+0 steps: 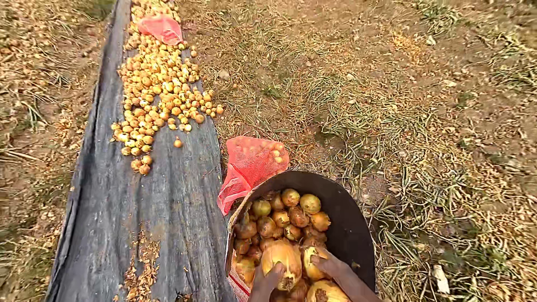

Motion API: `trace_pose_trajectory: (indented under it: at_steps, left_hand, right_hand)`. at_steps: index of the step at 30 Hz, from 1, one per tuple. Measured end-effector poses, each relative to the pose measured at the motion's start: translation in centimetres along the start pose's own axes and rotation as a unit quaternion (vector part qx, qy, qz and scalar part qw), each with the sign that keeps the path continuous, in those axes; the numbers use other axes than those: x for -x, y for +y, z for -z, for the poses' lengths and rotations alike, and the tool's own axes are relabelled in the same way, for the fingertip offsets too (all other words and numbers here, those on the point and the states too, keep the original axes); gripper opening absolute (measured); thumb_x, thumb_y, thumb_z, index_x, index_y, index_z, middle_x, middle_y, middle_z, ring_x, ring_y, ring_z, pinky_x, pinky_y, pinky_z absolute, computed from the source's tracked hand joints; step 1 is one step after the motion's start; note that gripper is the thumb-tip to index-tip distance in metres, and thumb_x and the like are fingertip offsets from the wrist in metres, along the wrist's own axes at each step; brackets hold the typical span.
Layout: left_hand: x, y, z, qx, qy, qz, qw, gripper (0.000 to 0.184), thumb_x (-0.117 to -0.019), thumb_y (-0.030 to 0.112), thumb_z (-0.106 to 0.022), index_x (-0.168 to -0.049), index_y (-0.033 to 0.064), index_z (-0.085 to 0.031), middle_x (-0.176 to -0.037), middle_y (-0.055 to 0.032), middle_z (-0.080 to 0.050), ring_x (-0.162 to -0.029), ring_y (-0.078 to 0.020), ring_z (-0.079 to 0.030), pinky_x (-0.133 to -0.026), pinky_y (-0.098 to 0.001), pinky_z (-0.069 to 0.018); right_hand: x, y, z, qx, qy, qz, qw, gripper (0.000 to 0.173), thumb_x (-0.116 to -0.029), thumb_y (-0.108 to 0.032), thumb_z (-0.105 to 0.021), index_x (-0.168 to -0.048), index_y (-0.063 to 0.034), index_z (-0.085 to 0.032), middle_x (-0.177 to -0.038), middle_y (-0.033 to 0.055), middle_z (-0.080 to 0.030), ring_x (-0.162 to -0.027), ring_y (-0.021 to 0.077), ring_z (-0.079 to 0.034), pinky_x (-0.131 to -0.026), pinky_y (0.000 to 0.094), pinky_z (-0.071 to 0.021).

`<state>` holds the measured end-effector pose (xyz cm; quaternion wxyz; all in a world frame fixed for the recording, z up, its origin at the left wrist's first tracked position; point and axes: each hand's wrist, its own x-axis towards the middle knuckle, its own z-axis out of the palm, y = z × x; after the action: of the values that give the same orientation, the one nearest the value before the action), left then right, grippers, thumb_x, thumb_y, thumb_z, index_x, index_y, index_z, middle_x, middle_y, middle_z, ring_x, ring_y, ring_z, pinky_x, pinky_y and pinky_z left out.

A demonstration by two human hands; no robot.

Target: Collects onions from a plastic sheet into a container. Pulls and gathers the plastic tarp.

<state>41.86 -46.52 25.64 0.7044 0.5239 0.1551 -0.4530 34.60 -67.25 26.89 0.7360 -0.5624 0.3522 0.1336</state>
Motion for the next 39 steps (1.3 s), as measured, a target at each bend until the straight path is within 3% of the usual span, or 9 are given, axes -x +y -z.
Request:
trace_pose_trajectory:
  at_steps: [4,8,14,18,22,28,31,36,39]
  left_hand:
    - [-9.8,-0.8,-0.4,-0.025,0.005,0.117,0.993,0.067,-0.0934,0.063,-0.062,-0.142,0.0175,-0.058,-0.134,-0.0110,-0.066,-0.123,-0.0274,-0.064,-0.103,-0.0532,-0.0539]
    - [-12.0,-2.9,-0.9,0.091,0.115,0.094,0.985,0.061,-0.0972,0.057,-0.060,-0.141,0.0144,-0.056,-0.129,-0.0146,-0.067,-0.118,-0.0307,-0.066,-0.097,-0.0561,-0.0556]
    - [-14.2,1.5,1.2,0.071,0.190,0.144,0.968,0.062,-0.0947,0.049,-0.067,-0.147,0.0216,-0.050,-0.141,-0.0181,-0.057,-0.119,-0.0417,-0.061,-0.086,-0.0640,-0.0559]
    - [-15.9,2.2,4.5,-0.035,0.186,0.133,0.973,0.059,-0.0887,0.037,-0.076,-0.141,0.0182,-0.056,-0.136,-0.0196,-0.059,-0.116,-0.0414,-0.062,-0.084,-0.0626,-0.0563]
    - [-16.0,-1.7,6.8,-0.007,0.230,0.109,0.967,0.071,-0.0887,0.043,-0.075,-0.151,0.0243,-0.047,-0.147,-0.0186,-0.051,-0.125,-0.0432,-0.056,-0.088,-0.0655,-0.0531]
    - [-14.7,-3.1,5.4,0.171,0.333,-0.010,0.927,0.054,-0.1032,0.044,-0.057,-0.150,0.0193,-0.048,-0.152,-0.0148,-0.048,-0.127,-0.0383,-0.056,-0.093,-0.0601,-0.0529]
    - [-13.2,-4.8,5.7,0.174,0.316,0.011,0.933,0.057,-0.1038,0.044,-0.055,-0.153,0.0180,-0.044,-0.139,-0.0211,-0.055,-0.097,-0.0364,-0.067,-0.077,-0.0507,-0.0584]
    - [-13.6,-5.7,7.9,0.018,0.284,0.093,0.954,0.071,-0.0970,0.067,-0.054,-0.149,0.0191,-0.050,-0.134,-0.0187,-0.060,-0.087,-0.0319,-0.067,-0.068,-0.0474,-0.0556]
    - [-14.7,-5.8,8.5,-0.030,0.300,0.110,0.947,0.076,-0.0979,0.072,-0.046,-0.135,0.0073,-0.059,-0.106,-0.0207,-0.069,-0.071,-0.0289,-0.063,-0.061,-0.0460,-0.0531]
  right_hand:
    - [-6.4,2.7,2.3,-0.087,0.060,-0.148,0.983,0.074,-0.0876,-0.061,-0.068,-0.148,-0.0230,-0.048,-0.130,0.0119,-0.066,-0.117,0.0292,-0.066,-0.095,0.0553,-0.0560]
    - [-9.3,1.6,1.5,-0.172,0.138,-0.232,0.947,0.064,-0.0928,-0.056,-0.065,-0.147,-0.0256,-0.048,-0.142,0.0167,-0.055,-0.122,0.0423,-0.061,-0.086,0.0673,-0.0566]
    - [-13.3,-1.4,1.2,-0.179,0.084,-0.174,0.965,0.055,-0.0999,-0.034,-0.065,-0.148,-0.0168,-0.045,-0.134,0.0221,-0.059,-0.106,0.0414,-0.069,-0.081,0.0560,-0.0621]
    - [-17.1,-0.1,0.4,0.057,0.033,-0.012,0.998,0.060,-0.0906,-0.019,-0.074,-0.146,-0.0147,-0.051,-0.134,0.0102,-0.064,-0.116,0.0255,-0.067,-0.093,0.0452,-0.0608]
    - [-20.5,0.6,-1.5,0.511,0.053,0.082,0.854,0.085,-0.0802,-0.043,-0.073,-0.158,-0.0354,-0.038,-0.159,0.0114,-0.040,-0.139,0.0373,-0.046,-0.109,0.0591,-0.0446]
    - [-24.6,-0.6,-4.3,0.611,0.030,0.007,0.791,0.104,-0.0725,-0.057,-0.080,-0.161,-0.0380,-0.028,-0.160,0.0255,-0.029,-0.129,0.0499,-0.051,-0.094,0.0681,-0.0492]
    - [-25.5,-1.0,-5.4,0.642,0.045,0.004,0.765,0.109,-0.0665,-0.057,-0.083,-0.159,-0.0307,-0.032,-0.153,0.0281,-0.036,-0.113,0.0482,-0.060,-0.084,0.0653,-0.0529]
    - [-24.9,-3.0,-5.0,0.672,0.022,-0.055,0.738,0.089,-0.0812,-0.060,-0.072,-0.151,-0.0117,-0.046,-0.140,0.0265,-0.055,-0.118,0.0464,-0.060,-0.091,0.0655,-0.0509]
    - [-22.8,-1.7,-3.5,0.647,-0.029,-0.096,0.756,0.099,-0.0785,-0.066,-0.069,-0.157,-0.0145,-0.037,-0.139,0.0241,-0.058,-0.126,0.0439,-0.057,-0.101,0.0664,-0.0459]
